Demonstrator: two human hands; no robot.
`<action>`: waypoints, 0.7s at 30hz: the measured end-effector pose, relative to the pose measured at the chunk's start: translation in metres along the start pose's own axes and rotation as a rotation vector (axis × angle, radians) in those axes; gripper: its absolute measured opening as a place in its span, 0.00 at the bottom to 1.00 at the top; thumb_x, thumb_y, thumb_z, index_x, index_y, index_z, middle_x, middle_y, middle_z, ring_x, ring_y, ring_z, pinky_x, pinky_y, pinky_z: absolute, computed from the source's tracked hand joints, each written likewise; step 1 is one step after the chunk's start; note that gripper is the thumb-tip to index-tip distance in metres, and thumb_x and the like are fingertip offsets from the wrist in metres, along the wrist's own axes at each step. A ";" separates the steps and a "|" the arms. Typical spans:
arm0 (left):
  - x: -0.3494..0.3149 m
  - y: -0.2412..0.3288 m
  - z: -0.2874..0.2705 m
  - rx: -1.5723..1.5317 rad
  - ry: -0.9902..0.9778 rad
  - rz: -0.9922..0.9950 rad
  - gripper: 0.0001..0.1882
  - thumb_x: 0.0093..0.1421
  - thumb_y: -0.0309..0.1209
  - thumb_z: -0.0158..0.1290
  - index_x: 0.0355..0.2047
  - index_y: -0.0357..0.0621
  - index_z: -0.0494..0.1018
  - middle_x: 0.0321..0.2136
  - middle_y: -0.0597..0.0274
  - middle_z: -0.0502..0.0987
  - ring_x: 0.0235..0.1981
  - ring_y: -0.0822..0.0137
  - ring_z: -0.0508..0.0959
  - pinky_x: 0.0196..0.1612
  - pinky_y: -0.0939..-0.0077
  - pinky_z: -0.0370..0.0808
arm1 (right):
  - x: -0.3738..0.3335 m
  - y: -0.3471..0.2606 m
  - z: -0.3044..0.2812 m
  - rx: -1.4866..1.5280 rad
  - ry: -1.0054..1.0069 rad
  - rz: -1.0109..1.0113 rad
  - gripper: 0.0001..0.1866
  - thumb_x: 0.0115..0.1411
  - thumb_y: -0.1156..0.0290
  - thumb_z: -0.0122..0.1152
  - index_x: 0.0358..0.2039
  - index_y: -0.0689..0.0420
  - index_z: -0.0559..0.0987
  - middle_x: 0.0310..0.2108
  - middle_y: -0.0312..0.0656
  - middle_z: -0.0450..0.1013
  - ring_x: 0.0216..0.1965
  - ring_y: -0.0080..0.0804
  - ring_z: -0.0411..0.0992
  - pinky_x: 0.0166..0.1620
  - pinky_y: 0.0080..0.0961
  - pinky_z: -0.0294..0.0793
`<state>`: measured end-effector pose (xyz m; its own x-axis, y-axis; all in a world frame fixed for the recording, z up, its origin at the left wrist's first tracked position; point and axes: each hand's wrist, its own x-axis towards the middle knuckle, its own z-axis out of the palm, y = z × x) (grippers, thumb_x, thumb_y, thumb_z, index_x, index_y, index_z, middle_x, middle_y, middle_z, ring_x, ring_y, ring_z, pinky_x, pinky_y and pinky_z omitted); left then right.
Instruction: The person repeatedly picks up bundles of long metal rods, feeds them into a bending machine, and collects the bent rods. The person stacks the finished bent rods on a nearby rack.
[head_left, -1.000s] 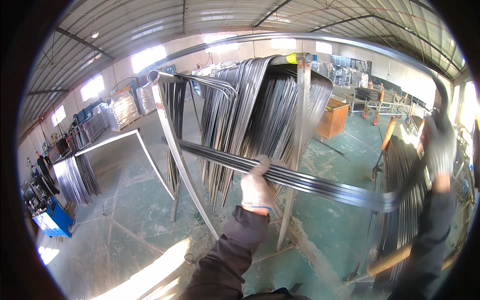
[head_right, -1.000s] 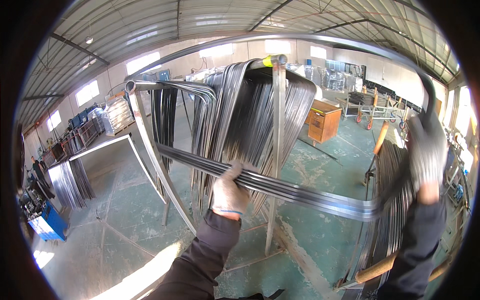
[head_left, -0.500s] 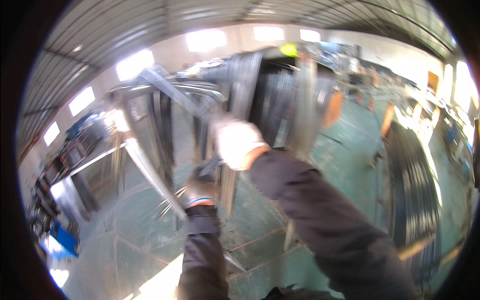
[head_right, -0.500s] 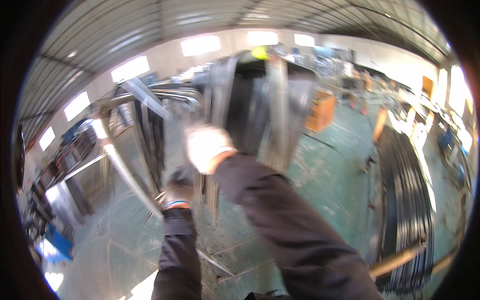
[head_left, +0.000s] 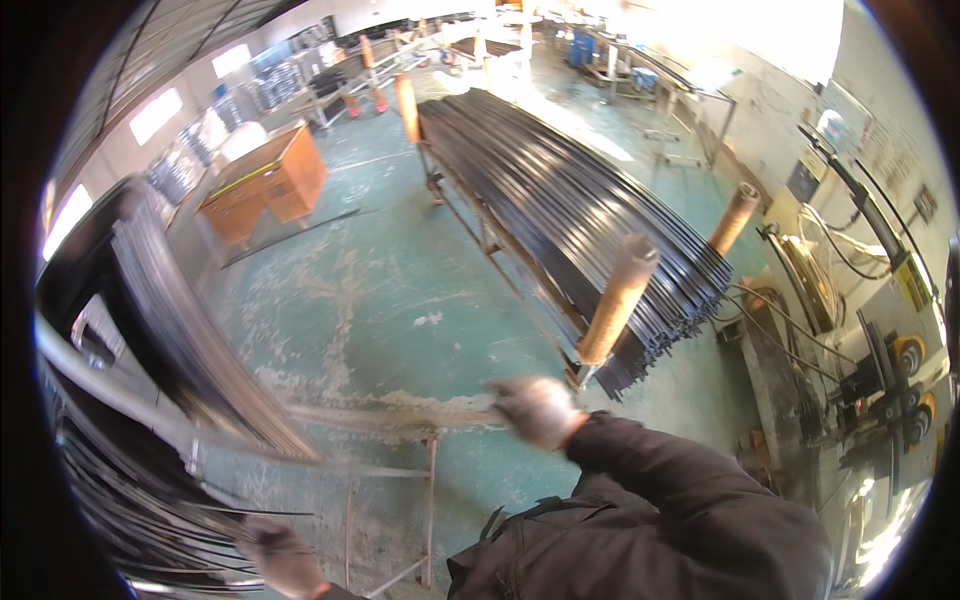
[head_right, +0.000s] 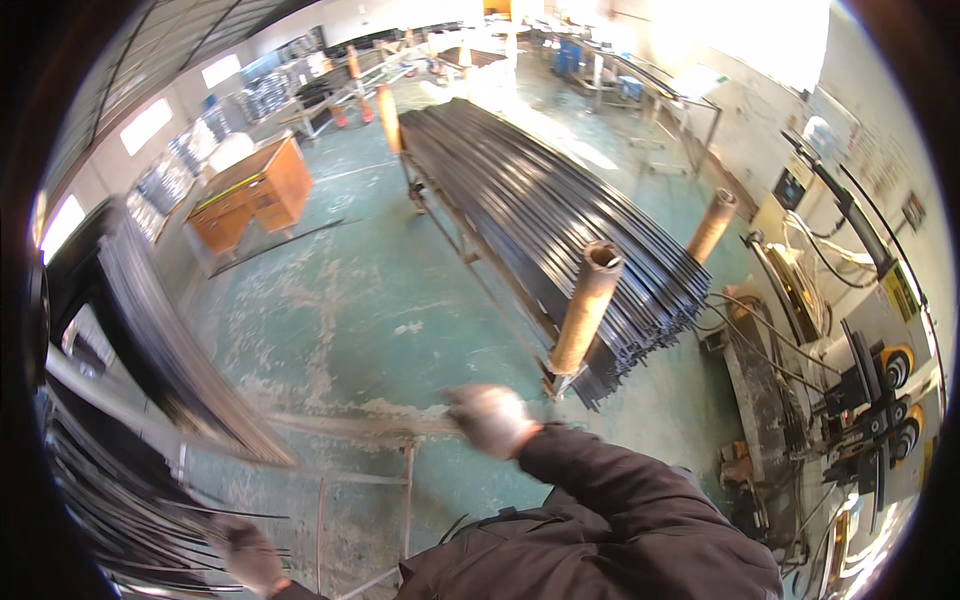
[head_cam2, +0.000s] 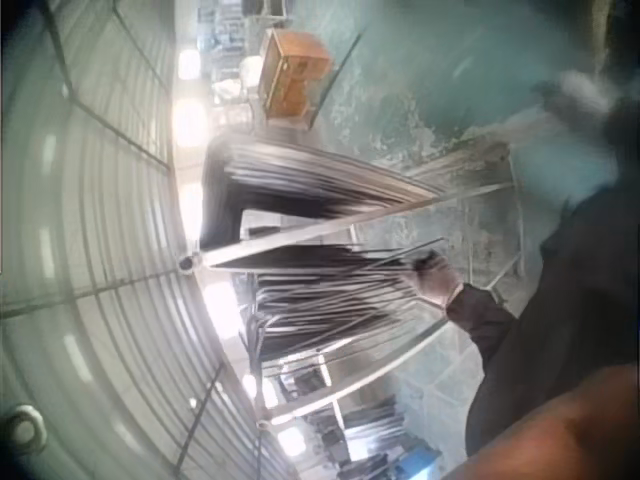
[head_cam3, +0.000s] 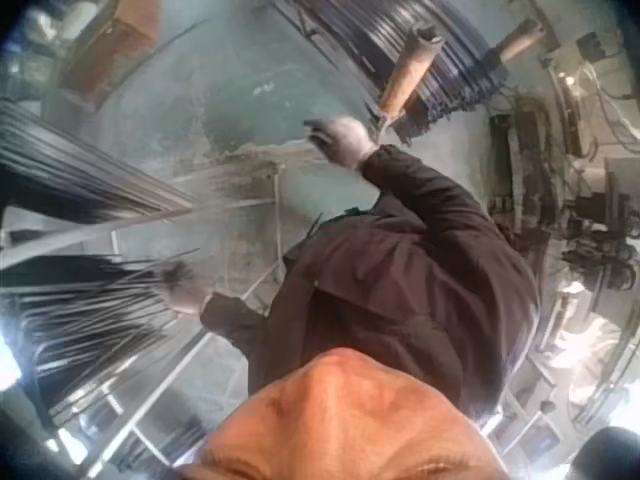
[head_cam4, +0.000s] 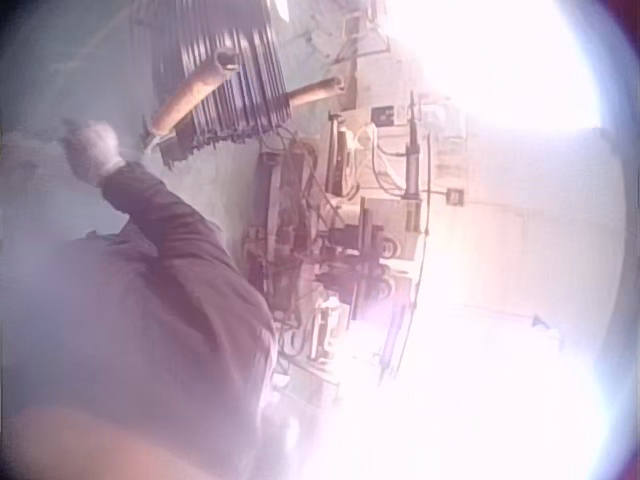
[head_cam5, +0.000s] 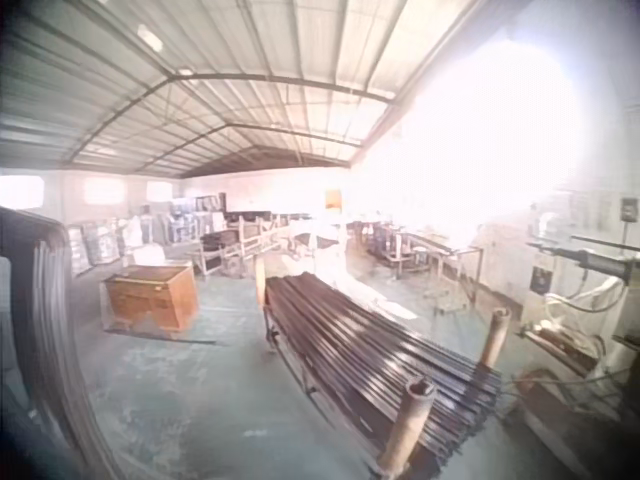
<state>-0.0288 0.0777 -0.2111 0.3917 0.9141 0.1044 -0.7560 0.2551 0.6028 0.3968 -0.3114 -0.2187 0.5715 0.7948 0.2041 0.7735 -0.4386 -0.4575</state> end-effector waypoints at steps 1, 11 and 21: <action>-0.013 -0.054 0.009 -0.431 -0.074 -0.451 0.28 0.78 0.56 0.57 0.50 0.37 0.81 0.50 0.44 0.89 0.50 0.51 0.88 0.52 0.50 0.83 | -0.035 0.058 -0.019 0.150 0.253 0.205 0.21 0.69 0.63 0.71 0.60 0.56 0.85 0.46 0.49 0.88 0.47 0.55 0.86 0.52 0.45 0.87; -0.105 -0.425 0.362 0.580 -0.203 -0.630 0.15 0.78 0.39 0.61 0.55 0.41 0.77 0.43 0.55 0.86 0.43 0.56 0.88 0.49 0.58 0.85 | -0.090 0.485 -0.102 -0.326 0.142 1.061 0.48 0.60 0.45 0.82 0.71 0.60 0.71 0.66 0.56 0.74 0.69 0.59 0.71 0.69 0.52 0.74; -0.187 -0.579 0.503 0.835 -0.415 -0.867 0.12 0.76 0.28 0.60 0.53 0.33 0.77 0.39 0.50 0.87 0.38 0.57 0.89 0.46 0.59 0.89 | -0.072 0.567 -0.086 -0.221 -0.042 0.972 0.28 0.62 0.53 0.77 0.52 0.60 0.78 0.49 0.57 0.83 0.52 0.58 0.84 0.53 0.53 0.86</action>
<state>0.5992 -0.3989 -0.1819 0.8380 0.3429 -0.4245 0.3287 0.3039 0.8942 0.8177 -0.6533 -0.4186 0.9767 0.0609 -0.2060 0.0106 -0.9714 -0.2373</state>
